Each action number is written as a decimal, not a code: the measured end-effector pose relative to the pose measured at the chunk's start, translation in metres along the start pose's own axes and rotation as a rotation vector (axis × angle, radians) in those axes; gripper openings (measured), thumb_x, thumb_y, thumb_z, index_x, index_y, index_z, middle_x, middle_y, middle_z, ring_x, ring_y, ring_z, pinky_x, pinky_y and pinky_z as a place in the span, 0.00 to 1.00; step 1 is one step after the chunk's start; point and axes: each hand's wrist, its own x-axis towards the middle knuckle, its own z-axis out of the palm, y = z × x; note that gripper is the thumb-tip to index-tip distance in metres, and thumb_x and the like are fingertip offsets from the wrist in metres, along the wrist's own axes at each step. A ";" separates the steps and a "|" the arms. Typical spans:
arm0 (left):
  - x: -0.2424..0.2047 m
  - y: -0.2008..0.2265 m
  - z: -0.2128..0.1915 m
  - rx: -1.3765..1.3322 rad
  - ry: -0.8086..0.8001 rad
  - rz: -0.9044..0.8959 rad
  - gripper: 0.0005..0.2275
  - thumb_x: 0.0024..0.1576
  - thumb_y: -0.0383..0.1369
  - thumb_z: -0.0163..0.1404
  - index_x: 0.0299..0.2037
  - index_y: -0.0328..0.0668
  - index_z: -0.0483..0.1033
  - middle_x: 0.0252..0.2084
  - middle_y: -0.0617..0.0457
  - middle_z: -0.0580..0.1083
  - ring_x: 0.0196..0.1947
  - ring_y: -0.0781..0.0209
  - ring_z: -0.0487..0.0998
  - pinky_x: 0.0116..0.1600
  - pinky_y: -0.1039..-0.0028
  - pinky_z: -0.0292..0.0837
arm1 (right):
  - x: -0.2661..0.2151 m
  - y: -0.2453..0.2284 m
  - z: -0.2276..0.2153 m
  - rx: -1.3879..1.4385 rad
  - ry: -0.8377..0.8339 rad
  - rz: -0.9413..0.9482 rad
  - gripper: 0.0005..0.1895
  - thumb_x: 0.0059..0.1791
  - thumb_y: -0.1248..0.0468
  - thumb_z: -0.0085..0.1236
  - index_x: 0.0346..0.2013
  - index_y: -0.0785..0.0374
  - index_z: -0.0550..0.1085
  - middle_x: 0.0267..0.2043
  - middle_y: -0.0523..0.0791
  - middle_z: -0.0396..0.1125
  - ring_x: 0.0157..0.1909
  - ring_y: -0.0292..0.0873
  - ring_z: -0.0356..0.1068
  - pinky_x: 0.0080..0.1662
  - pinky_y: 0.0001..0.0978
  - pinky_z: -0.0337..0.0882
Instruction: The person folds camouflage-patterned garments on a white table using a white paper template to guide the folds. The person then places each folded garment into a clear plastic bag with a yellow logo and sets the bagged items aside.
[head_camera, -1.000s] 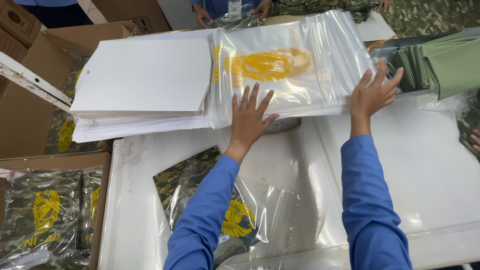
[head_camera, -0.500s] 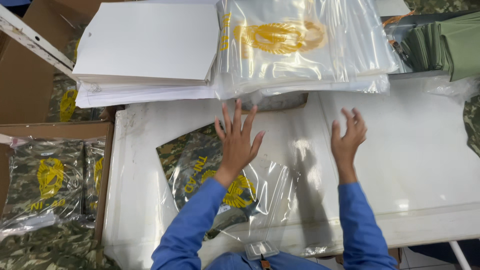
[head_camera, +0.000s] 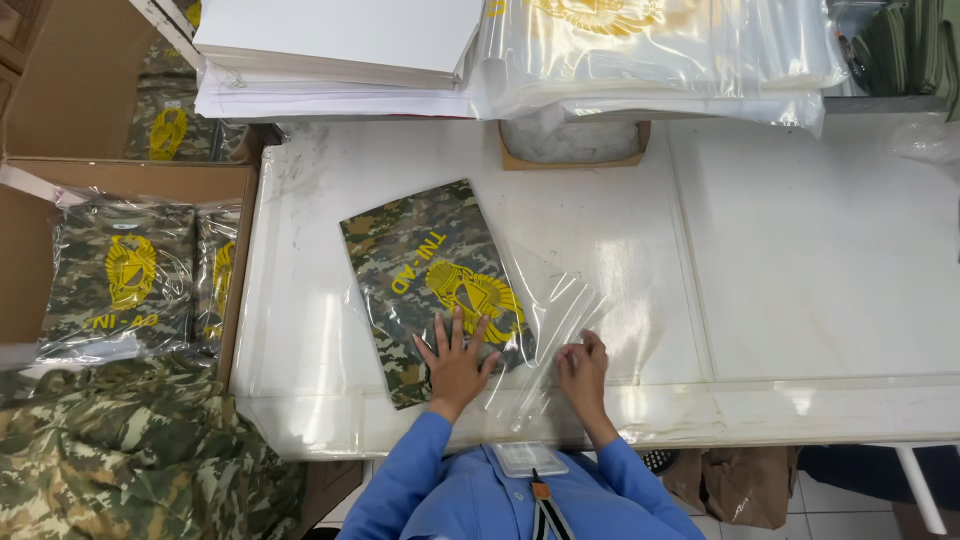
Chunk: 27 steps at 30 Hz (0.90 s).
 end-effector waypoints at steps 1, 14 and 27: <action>0.002 -0.005 0.002 -0.005 0.006 -0.002 0.25 0.53 0.53 0.30 0.61 0.68 0.40 0.64 0.46 0.35 0.60 0.36 0.31 0.49 0.31 0.24 | -0.002 -0.018 -0.009 -0.004 0.001 -0.006 0.04 0.39 0.67 0.52 0.26 0.63 0.67 0.53 0.55 0.50 0.52 0.60 0.55 0.50 0.50 0.55; 0.023 -0.082 -0.013 0.147 -0.114 0.158 0.23 0.51 0.58 0.20 0.58 0.81 0.33 0.64 0.61 0.31 0.63 0.48 0.29 0.58 0.39 0.31 | 0.035 -0.005 -0.006 -0.274 0.066 -0.016 0.24 0.34 0.53 0.60 0.37 0.60 0.65 0.52 0.49 0.51 0.51 0.56 0.52 0.46 0.48 0.55; 0.034 -0.064 -0.026 -0.094 -0.072 0.137 0.20 0.50 0.28 0.39 0.54 0.55 0.57 0.51 0.55 0.61 0.56 0.60 0.57 0.58 0.55 0.45 | 0.003 -0.037 0.023 0.901 -0.128 0.566 0.15 0.37 0.69 0.60 0.37 0.65 0.68 0.32 0.46 0.68 0.33 0.38 0.68 0.38 0.31 0.69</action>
